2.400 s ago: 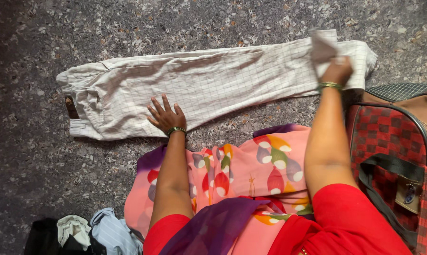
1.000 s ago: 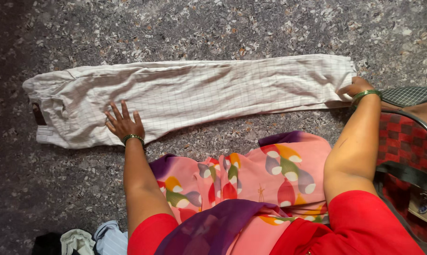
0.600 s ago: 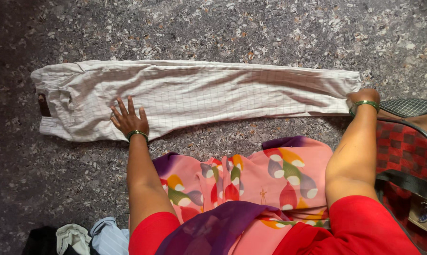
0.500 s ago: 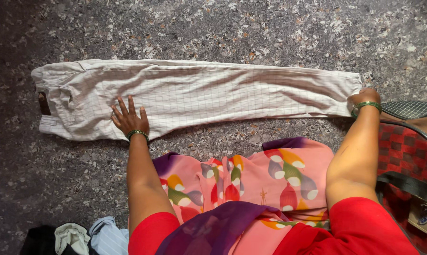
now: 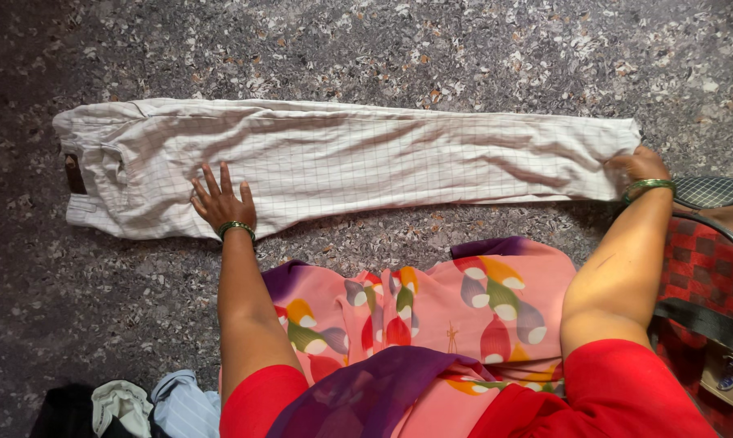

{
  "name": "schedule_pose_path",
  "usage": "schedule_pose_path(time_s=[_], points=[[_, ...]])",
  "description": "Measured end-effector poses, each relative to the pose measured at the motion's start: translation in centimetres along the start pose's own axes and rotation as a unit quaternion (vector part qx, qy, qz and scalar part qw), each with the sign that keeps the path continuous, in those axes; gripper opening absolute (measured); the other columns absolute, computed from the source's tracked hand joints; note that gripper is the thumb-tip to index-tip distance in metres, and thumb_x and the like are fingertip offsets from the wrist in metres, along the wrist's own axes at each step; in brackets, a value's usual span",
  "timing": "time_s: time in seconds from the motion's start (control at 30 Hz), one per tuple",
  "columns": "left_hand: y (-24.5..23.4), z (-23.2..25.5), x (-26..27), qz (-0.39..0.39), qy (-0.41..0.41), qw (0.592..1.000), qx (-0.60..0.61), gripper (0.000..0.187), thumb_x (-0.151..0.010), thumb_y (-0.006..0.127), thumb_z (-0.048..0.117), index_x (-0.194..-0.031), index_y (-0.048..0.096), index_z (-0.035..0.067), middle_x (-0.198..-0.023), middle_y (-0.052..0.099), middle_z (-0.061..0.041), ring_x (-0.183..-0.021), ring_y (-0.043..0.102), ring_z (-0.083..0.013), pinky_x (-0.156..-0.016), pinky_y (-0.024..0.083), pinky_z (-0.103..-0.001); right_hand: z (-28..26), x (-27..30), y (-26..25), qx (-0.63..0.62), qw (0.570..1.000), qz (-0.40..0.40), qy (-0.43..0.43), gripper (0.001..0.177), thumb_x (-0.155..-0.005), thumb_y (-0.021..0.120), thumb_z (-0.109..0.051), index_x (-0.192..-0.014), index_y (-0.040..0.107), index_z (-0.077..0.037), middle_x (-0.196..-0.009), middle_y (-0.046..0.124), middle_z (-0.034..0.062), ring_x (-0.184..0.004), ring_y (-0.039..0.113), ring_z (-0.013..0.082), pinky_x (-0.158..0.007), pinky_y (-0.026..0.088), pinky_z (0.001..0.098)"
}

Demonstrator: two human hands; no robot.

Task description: The person folds a pair of pants on the floor by smoothing out the fabric, folding the legs together, and then folding them into a smaller rectangle before placing them into a bag.

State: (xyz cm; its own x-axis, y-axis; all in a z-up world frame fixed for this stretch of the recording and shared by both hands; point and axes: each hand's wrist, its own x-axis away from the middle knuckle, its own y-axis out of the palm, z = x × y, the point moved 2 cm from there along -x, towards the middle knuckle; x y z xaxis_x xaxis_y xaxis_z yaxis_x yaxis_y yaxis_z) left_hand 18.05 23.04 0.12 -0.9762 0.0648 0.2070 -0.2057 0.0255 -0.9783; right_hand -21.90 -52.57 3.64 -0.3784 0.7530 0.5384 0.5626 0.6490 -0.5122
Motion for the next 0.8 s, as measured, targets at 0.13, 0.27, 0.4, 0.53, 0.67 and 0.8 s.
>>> schedule_pose_path(time_s=[0.13, 0.27, 0.4, 0.53, 0.67, 0.8], points=[[-0.2, 0.2, 0.0, 0.007, 0.003, 1.0, 0.004, 0.066, -0.105, 0.034, 0.053, -0.165, 0.011, 0.04, -0.173, -0.005, 0.004, -0.159, 0.001, -0.0305, -0.127, 0.004, -0.056, -0.4, -0.1, -0.9, -0.07, 0.995, 0.015, -0.074, 0.03, -0.079, 0.078, -0.002, -0.106, 0.069, -0.01, -0.096, 0.074, 0.0012, -0.077, 0.07, 0.0063, -0.068, 0.057, 0.0218], [-1.0, 0.5, 0.5, 0.001, -0.002, 1.0, 0.013, 0.065, -0.105, 0.035, 0.053, -0.165, 0.014, 0.039, -0.173, -0.004, 0.004, -0.159, 0.0, -0.0305, -0.127, 0.003, -0.056, -0.7, -0.2, -0.9, 0.046, 0.979, 0.096, -0.173, 0.031, -0.086, 0.082, 0.002, -0.114, 0.069, -0.004, -0.099, 0.071, 0.0056, -0.079, 0.063, 0.0091, -0.067, 0.051, 0.0242], [-1.6, 2.1, 0.3, 0.005, -0.014, 0.998, 0.056, 0.063, -0.109, 0.036, 0.049, -0.166, 0.015, 0.036, -0.174, -0.005, 0.001, -0.16, -0.004, -0.0288, -0.126, -0.002, -0.058, -1.8, -0.8, -1.1, 0.093, 0.932, 0.219, -0.273, 0.026, -0.084, 0.078, 0.009, -0.106, 0.07, -0.002, -0.101, 0.075, 0.0064, -0.085, 0.069, 0.0132, -0.073, 0.054, 0.0262], [-1.0, 5.9, -1.1, 0.014, 0.021, 0.998, 0.063, 0.062, -0.108, 0.038, 0.05, -0.165, 0.015, 0.04, -0.175, -0.005, 0.003, -0.161, -0.004, -0.0245, -0.128, -0.004, -0.059, -1.3, -0.8, -0.2, 0.169, 0.872, 0.427, -0.172, 0.046, -0.08, 0.077, 0.005, -0.121, 0.065, -0.011, -0.115, 0.067, 0.0124, -0.097, 0.071, 0.0213, -0.079, 0.057, 0.0336], [-0.4, 9.4, -0.6, 0.023, 0.092, 0.995, 0.038, 0.066, -0.106, 0.042, 0.051, -0.166, 0.015, 0.042, -0.174, -0.004, 0.001, -0.16, -0.004, -0.0276, -0.125, -0.006, -0.063, -0.6, -0.3, 0.8, 0.256, 0.866, 0.386, -0.19, 0.042, -0.082, 0.086, -0.013, -0.117, 0.063, -0.007, -0.126, 0.058, 0.0216, -0.116, 0.056, 0.042, -0.097, 0.049, 0.052], [0.3, 10.6, 0.7, -0.001, 0.101, 0.994, 0.032, 0.067, -0.103, 0.042, 0.05, -0.165, 0.015, 0.042, -0.174, -0.002, -0.001, -0.159, -0.003, -0.0288, -0.124, -0.005, -0.062, 0.2, -0.9, 2.5, 0.249, 0.932, 0.264, -0.022, 0.034, -0.094, 0.079, -0.028, -0.118, 0.064, -0.008, -0.134, 0.056, 0.0247, -0.124, 0.056, 0.0438, -0.107, 0.048, 0.0522]])
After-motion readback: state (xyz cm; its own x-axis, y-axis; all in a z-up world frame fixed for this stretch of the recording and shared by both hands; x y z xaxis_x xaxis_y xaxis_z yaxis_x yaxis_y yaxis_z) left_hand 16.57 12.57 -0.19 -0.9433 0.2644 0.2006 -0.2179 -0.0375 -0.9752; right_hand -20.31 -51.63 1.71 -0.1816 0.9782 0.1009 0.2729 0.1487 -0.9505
